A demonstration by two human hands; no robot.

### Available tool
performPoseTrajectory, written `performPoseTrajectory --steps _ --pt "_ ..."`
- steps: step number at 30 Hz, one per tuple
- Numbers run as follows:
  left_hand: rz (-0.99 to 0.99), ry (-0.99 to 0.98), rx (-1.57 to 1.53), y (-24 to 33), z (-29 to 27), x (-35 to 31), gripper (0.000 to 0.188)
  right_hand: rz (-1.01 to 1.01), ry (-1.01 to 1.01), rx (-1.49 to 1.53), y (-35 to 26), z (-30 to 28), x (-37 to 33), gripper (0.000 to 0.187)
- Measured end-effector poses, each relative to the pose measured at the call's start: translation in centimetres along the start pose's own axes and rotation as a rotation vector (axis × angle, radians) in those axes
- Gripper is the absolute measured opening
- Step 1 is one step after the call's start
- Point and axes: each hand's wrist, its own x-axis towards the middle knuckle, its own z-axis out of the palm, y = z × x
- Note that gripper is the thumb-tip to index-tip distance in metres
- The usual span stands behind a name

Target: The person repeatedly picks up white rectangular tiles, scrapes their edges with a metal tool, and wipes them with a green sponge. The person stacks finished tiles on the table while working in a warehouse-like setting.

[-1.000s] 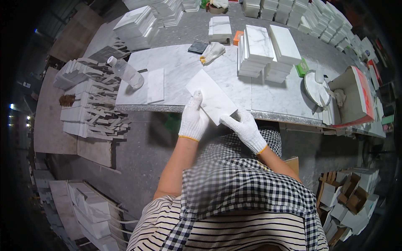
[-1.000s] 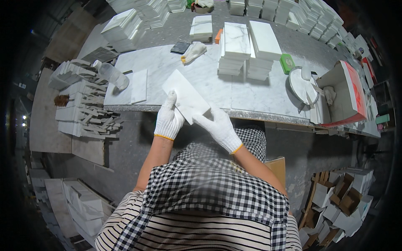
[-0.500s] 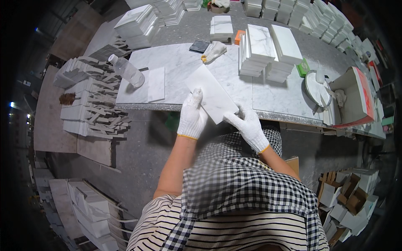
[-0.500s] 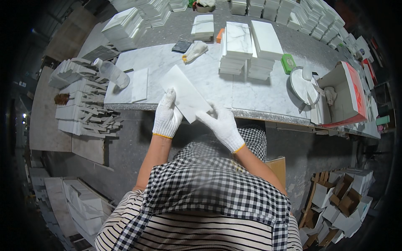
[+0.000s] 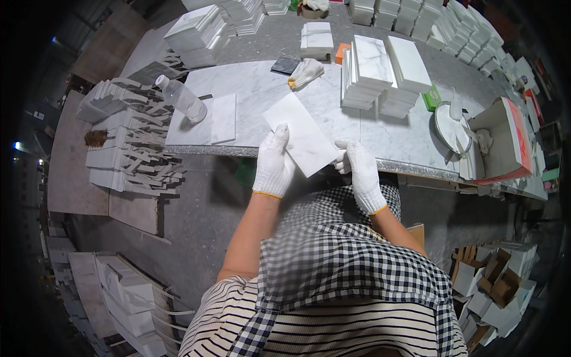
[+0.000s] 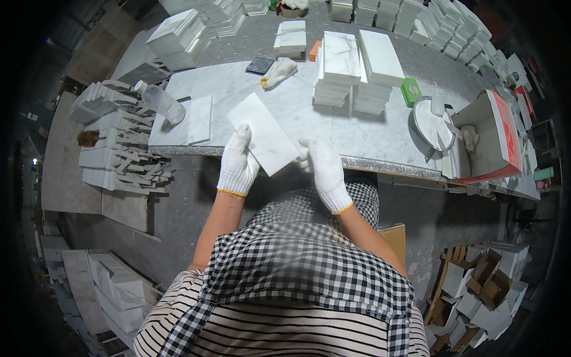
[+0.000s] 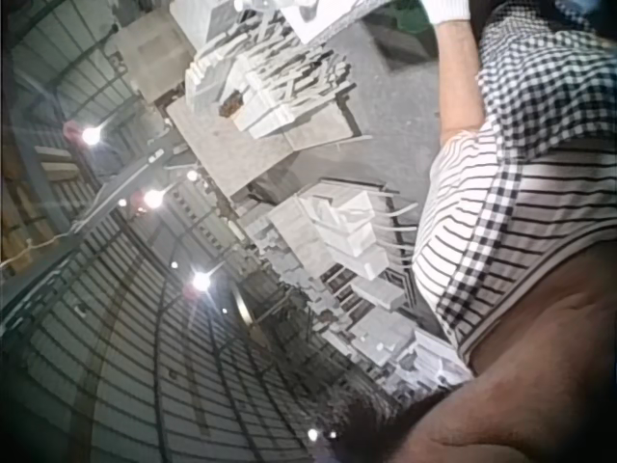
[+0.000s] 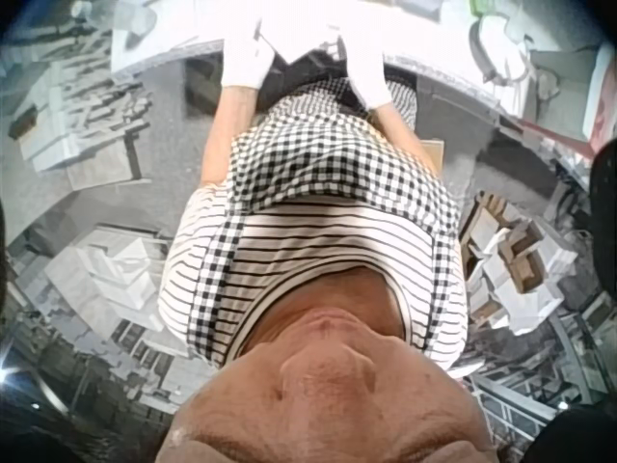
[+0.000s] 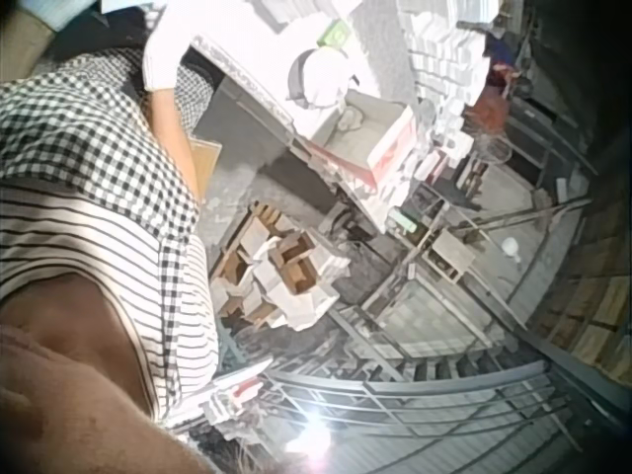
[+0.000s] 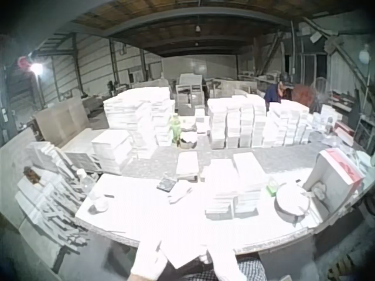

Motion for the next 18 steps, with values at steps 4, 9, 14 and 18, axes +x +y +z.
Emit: performPoseTrajectory --steps 4,9,14,18 --pt "0.002 0.027 -0.029 0.0 0.6 -0.1 0.027 0.032 -0.135 0.029 2.2 -0.8 0.5 0.05" --pt "-0.003 0.018 -0.013 0.2 1.3 -0.7 0.027 -0.026 -0.191 -0.116 1.4 0.0 -0.1 0.044" --pt "0.035 -0.063 0.102 -0.2 -0.1 -0.2 0.04 0.016 -0.25 -0.162 1.1 0.1 -0.1 0.032" --pt "0.041 -0.103 0.239 0.1 -0.1 -0.5 0.039 -0.018 -0.253 -0.264 1.2 0.0 -0.3 0.032"
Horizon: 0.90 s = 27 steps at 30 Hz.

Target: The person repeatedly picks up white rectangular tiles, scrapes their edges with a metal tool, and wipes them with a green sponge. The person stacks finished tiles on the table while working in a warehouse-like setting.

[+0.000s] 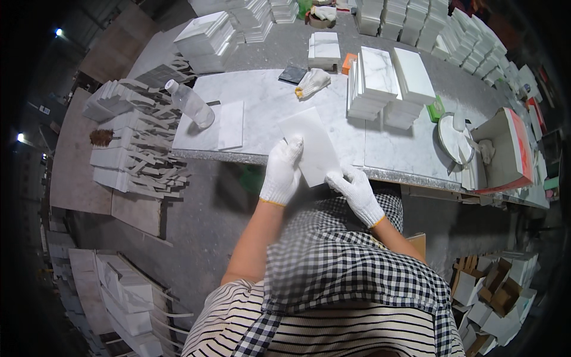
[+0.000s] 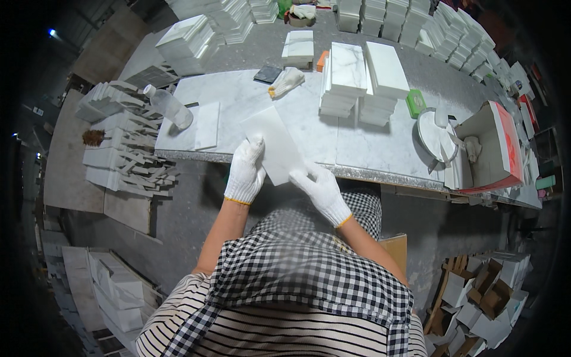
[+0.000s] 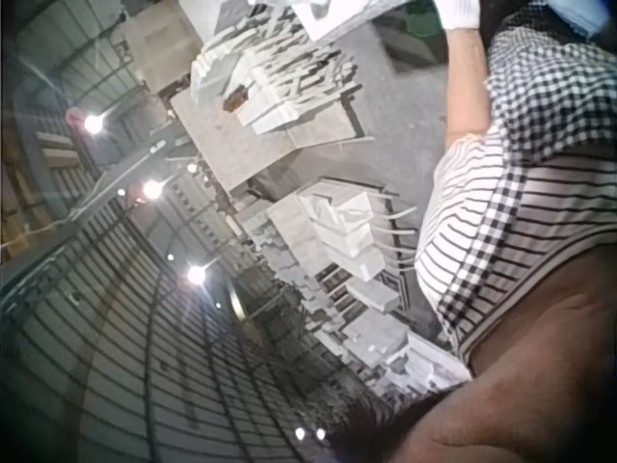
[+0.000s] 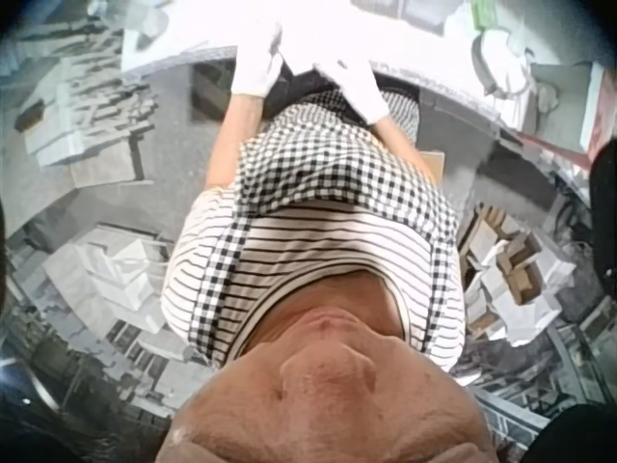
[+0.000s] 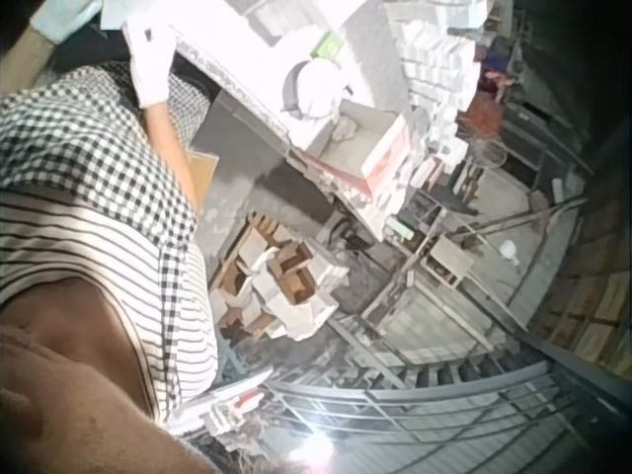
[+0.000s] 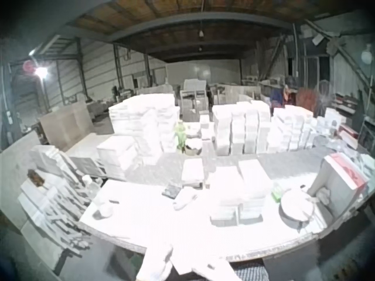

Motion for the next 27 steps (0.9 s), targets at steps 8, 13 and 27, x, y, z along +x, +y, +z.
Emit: performPoseTrajectory --steps 8,13,27 --pt "0.141 0.02 0.543 2.3 4.3 -1.6 0.049 -0.109 0.059 -0.214 0.6 0.5 -0.6 0.036" --pt "0.13 0.124 0.668 1.7 5.1 -2.2 0.095 -0.174 0.097 -0.437 0.8 0.5 -0.8 0.033" --pt "0.139 0.215 0.833 1.5 6.2 -2.6 0.121 -0.302 -0.013 -0.731 0.0 1.0 -0.9 0.033"
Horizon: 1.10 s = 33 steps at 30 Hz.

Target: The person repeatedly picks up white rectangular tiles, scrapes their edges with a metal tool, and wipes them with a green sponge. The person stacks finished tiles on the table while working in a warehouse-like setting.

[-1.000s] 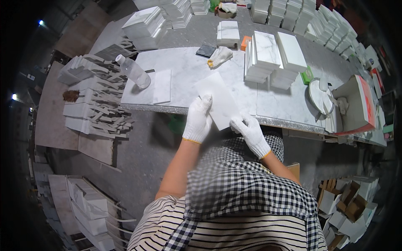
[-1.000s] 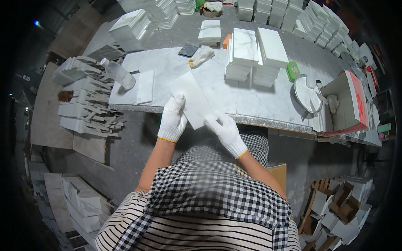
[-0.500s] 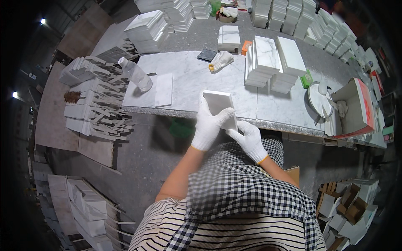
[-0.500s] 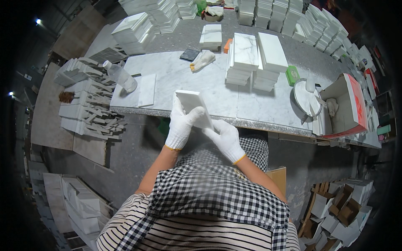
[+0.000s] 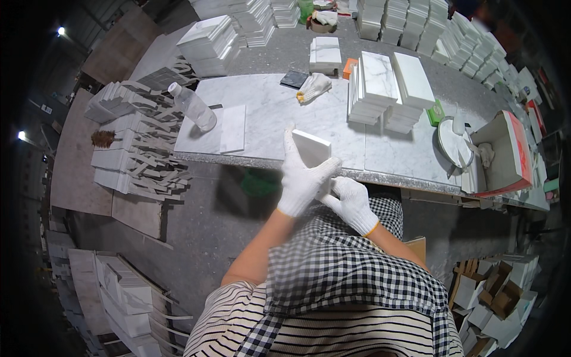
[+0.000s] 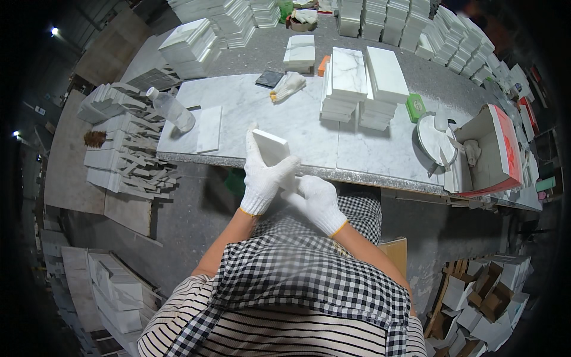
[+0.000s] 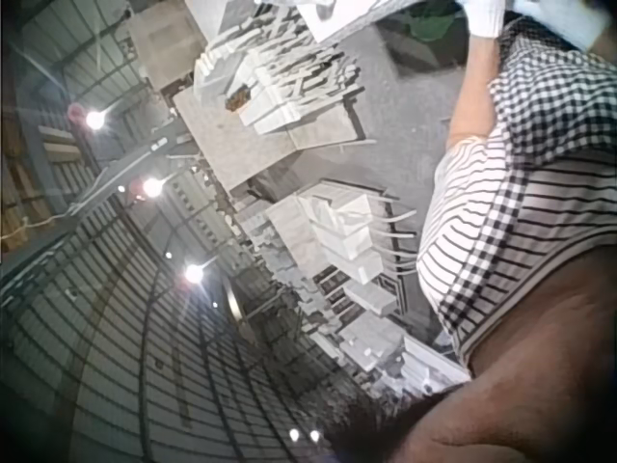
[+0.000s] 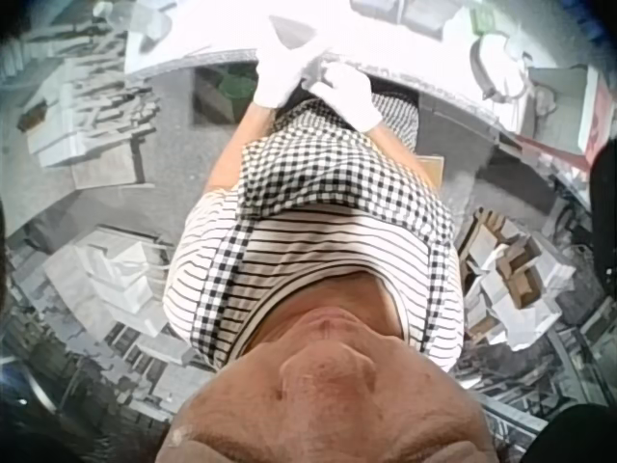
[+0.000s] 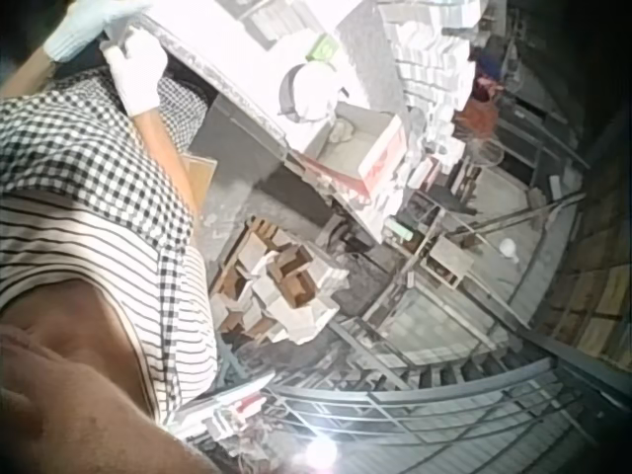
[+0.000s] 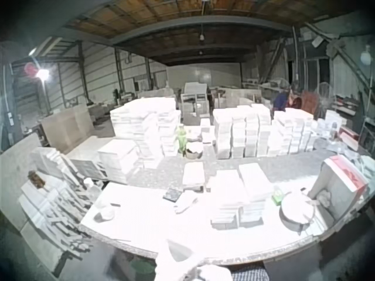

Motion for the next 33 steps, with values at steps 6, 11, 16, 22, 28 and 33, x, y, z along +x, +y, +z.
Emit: performPoseTrajectory --steps 6,11,16,22,28,33 --pt "-0.012 0.013 -0.055 -0.7 -0.2 0.4 0.107 -0.072 -0.021 -0.036 -0.5 -0.5 0.0 0.033" --pt "-0.09 -0.032 -0.249 -0.3 -0.7 0.6 0.081 -0.152 0.021 -0.024 -0.7 -0.5 0.0 0.032" --pt "-0.043 -0.002 -0.31 -1.1 -0.6 1.0 0.061 -0.192 0.041 -0.031 -0.9 -0.6 -0.1 0.033" --pt "-0.113 0.014 -0.356 -2.9 -0.6 1.6 0.052 -0.206 0.029 0.002 -0.9 -0.6 0.0 0.035" --pt "-0.137 0.061 -0.462 -4.5 -0.1 2.0 0.043 -0.184 0.042 0.04 -1.0 -0.9 -0.1 0.035" --pt "-0.181 0.069 -0.527 -5.6 -0.1 2.5 0.042 -0.199 0.092 0.099 -0.5 -0.5 -0.2 0.037"
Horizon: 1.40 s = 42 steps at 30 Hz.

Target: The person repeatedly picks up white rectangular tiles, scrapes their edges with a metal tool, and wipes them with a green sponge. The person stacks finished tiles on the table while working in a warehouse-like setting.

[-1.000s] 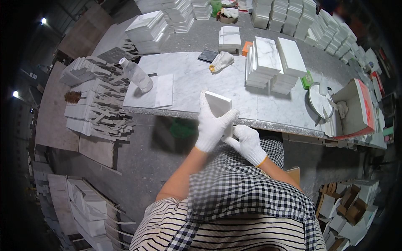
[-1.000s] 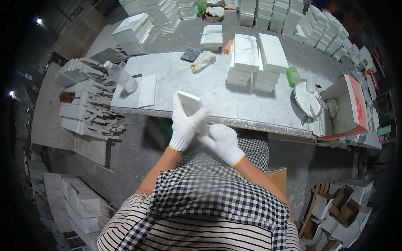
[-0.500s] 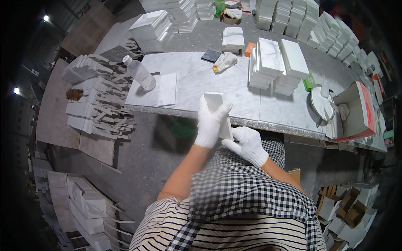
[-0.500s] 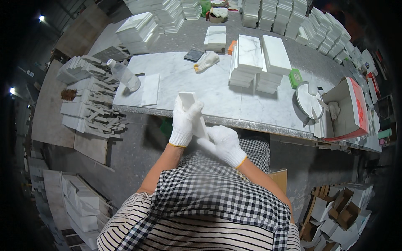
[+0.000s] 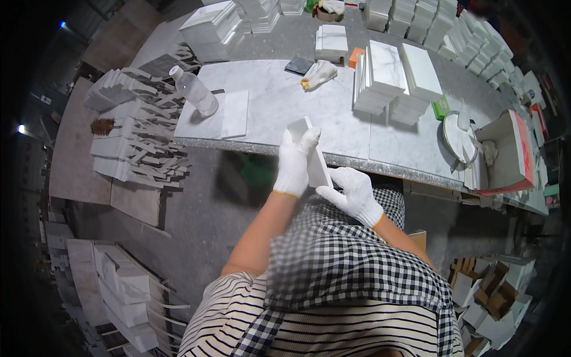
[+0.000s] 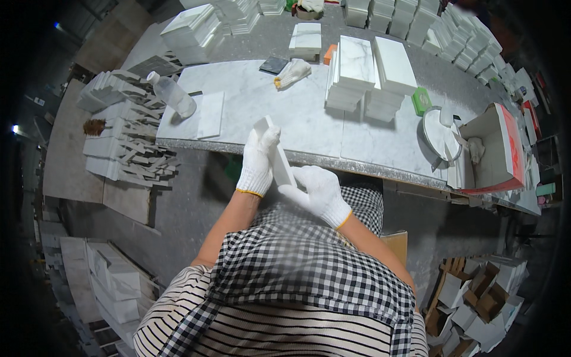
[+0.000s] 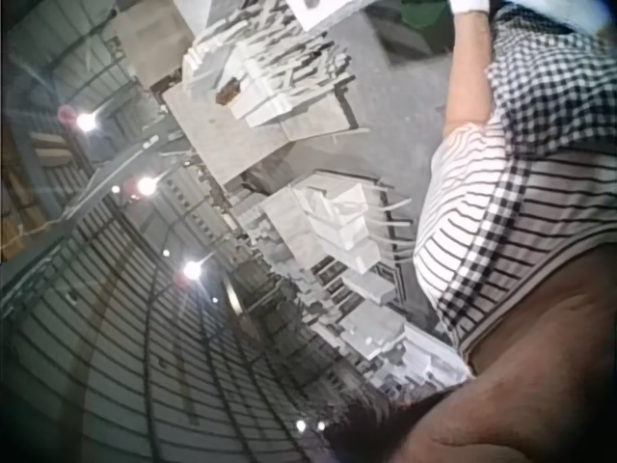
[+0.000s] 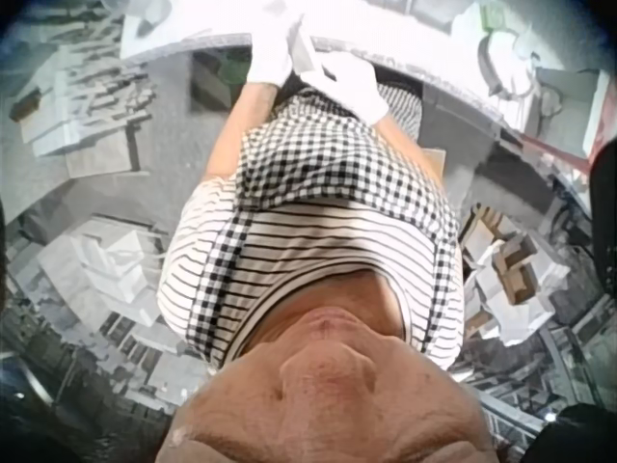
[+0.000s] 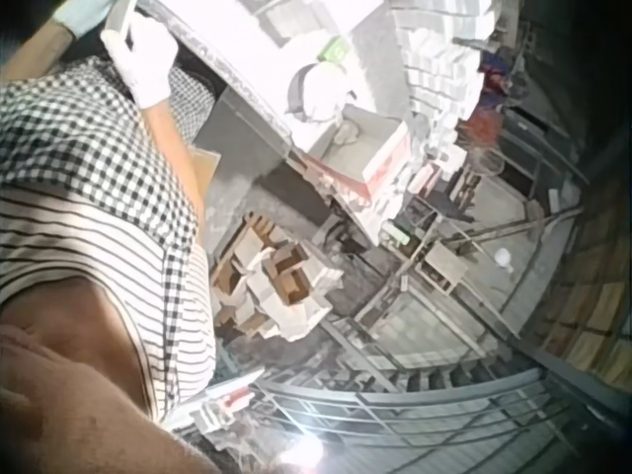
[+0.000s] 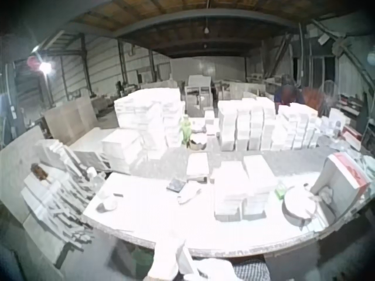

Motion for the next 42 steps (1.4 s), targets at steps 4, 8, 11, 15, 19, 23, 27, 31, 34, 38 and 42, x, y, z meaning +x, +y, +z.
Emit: performPoseTrajectory --steps 4,8,11,15,19,23,27,31,34,38,42 --pt "-0.035 0.002 -0.076 0.1 0.0 -0.2 0.04 0.004 -0.017 0.044 -0.3 -0.5 0.1 0.035" --pt "-0.064 -0.035 -0.132 0.5 0.0 -0.6 0.035 0.041 0.021 0.145 0.1 -0.2 -0.1 0.029" --pt "-0.049 -0.071 -0.196 0.3 0.1 -0.6 0.034 0.059 0.048 0.186 0.8 0.3 -0.5 0.027" --pt "-0.076 -0.072 -0.202 0.2 0.2 -0.8 0.032 0.043 0.09 0.187 0.7 0.5 -0.6 0.027" --pt "-0.086 -0.066 -0.141 -0.2 -0.1 -0.6 0.034 0.129 0.055 0.202 0.2 0.1 -0.2 0.028" --pt "-0.059 -0.111 -0.094 -0.8 0.0 -0.7 0.038 0.248 0.016 0.238 -0.2 -0.3 0.2 0.029" --pt "-0.068 -0.133 0.016 -1.4 -0.1 -0.7 0.036 0.359 0.039 0.29 0.0 -0.4 0.4 0.029" --pt "-0.128 -0.159 0.044 -0.2 0.8 -1.8 0.033 0.439 0.059 0.374 -0.1 -1.0 0.7 0.031" --pt "-0.127 -0.167 0.106 -0.1 1.2 -2.3 0.034 0.418 0.095 0.294 0.7 -1.1 0.8 0.033" --pt "-0.079 -0.208 0.221 0.3 1.8 -2.8 0.035 0.569 0.104 0.377 1.9 -1.5 1.3 0.039" --pt "-0.029 -0.262 0.234 -0.6 1.4 -2.7 0.036 0.591 0.178 0.452 3.2 -1.4 1.8 0.044"
